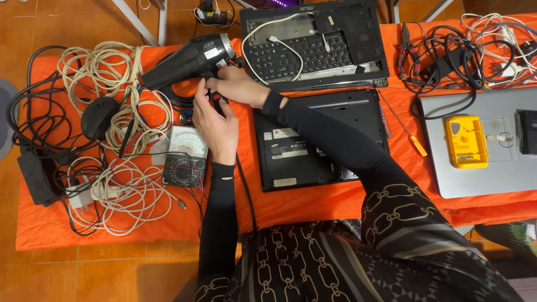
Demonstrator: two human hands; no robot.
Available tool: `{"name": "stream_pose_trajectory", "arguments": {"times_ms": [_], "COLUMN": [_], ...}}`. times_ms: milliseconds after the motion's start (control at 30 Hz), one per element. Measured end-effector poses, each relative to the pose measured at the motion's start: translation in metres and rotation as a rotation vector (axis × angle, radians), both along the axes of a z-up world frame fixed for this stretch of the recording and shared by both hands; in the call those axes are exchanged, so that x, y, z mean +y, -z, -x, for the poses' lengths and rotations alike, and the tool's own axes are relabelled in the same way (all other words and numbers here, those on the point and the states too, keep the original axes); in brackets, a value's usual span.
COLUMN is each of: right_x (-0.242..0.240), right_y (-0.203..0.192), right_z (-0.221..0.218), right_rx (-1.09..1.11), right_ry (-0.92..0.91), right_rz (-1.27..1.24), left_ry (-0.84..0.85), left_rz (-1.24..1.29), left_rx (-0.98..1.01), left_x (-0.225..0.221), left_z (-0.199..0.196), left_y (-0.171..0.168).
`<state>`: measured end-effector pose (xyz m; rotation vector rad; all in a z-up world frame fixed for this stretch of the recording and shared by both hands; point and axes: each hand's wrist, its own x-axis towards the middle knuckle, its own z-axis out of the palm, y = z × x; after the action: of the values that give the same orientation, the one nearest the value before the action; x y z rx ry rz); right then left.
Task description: Testing laptop components including the battery and internals using a hairdryer and multimeter.
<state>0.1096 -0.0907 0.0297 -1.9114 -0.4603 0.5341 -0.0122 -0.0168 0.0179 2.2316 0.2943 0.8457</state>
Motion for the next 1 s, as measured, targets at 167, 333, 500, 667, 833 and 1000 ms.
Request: {"name": "stream_pose_trajectory", "arguments": {"times_ms": [167, 333, 500, 667, 833, 1000], "right_x": [-0.066, -0.165, -0.25, -0.285, -0.3, -0.305], "right_y": [-0.022, -0.056, -0.04, -0.017, -0.01, -0.002], "right_z": [0.028, 0.063, 0.082, 0.089, 0.085, 0.08], "right_rx": [-0.218, -0.322, -0.419, -0.517, -0.533, -0.557], "right_ry": [-0.108, -0.042, 0.27, 0.385, 0.443, 0.471], "right_rz": [-0.184, -0.26, -0.077, -0.048, 0.009, 0.024], "left_ry": [-0.009, 0.001, 0.241, 0.36, 0.421, 0.487], "left_rz": [-0.078, -0.138, -0.076, 0.042, 0.152, 0.262], "left_rx": [-0.027, -0.086, -0.159, -0.133, -0.115, -0.024], "left_x": [-0.002, -0.016, -0.036, -0.045, -0.045, -0.042], "left_z": [0.001, 0.005, 0.008, 0.008, 0.005, 0.006], "left_y": [0.002, -0.004, -0.005, 0.004, 0.005, 0.004]}}
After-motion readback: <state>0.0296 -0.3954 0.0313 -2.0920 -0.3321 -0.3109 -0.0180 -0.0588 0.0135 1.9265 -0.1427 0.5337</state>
